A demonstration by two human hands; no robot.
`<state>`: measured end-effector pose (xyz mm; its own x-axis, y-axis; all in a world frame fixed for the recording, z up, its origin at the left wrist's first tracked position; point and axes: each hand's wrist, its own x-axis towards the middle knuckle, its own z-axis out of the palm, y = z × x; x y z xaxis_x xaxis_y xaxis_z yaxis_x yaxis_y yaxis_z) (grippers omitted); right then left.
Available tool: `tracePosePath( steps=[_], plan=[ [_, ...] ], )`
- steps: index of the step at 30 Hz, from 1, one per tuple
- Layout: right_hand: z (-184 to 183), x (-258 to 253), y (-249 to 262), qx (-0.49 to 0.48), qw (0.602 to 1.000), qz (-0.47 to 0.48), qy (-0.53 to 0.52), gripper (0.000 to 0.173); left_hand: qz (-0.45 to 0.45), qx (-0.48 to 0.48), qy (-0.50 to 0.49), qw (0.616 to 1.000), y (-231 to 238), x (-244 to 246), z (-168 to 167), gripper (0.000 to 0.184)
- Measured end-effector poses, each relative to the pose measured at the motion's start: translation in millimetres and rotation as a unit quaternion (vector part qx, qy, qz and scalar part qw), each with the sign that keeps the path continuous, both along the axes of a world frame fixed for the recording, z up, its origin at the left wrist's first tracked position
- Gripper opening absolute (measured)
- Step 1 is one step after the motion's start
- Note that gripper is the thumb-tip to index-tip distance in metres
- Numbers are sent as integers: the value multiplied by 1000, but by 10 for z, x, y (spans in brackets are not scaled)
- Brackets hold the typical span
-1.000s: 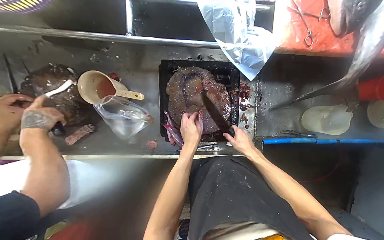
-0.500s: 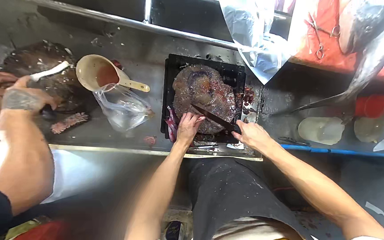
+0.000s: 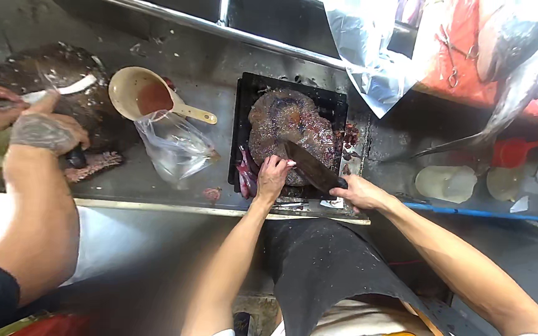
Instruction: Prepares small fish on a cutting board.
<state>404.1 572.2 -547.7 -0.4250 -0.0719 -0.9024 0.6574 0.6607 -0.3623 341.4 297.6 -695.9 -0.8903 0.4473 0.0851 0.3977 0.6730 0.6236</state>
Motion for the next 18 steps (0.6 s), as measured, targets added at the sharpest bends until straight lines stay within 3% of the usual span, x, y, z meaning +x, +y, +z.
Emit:
tracePosePath(
  steps=[2, 4, 7, 10, 18],
  plan=[
    [182, 127, 105, 10, 999, 37, -9, 48, 4, -6, -6, 1000, -11, 0, 19, 27],
    [347, 154, 219, 65, 989, 123, 54, 58, -16, -28, -15, 999, -32, -50, 43, 28],
    [496, 236, 191, 193, 936, 248, 160, 52, -62, -80, -31, 994, -40, -81, 77, 35],
    [615, 264, 8, 284, 889, 314, 171, 47, -73, -99, -56, 991, -17, -155, 131, 33],
    [805, 113, -217, 320, 833, 405, 199, 43, -83, -102, -68, 989, 9, -224, 139, 30]
  ],
)
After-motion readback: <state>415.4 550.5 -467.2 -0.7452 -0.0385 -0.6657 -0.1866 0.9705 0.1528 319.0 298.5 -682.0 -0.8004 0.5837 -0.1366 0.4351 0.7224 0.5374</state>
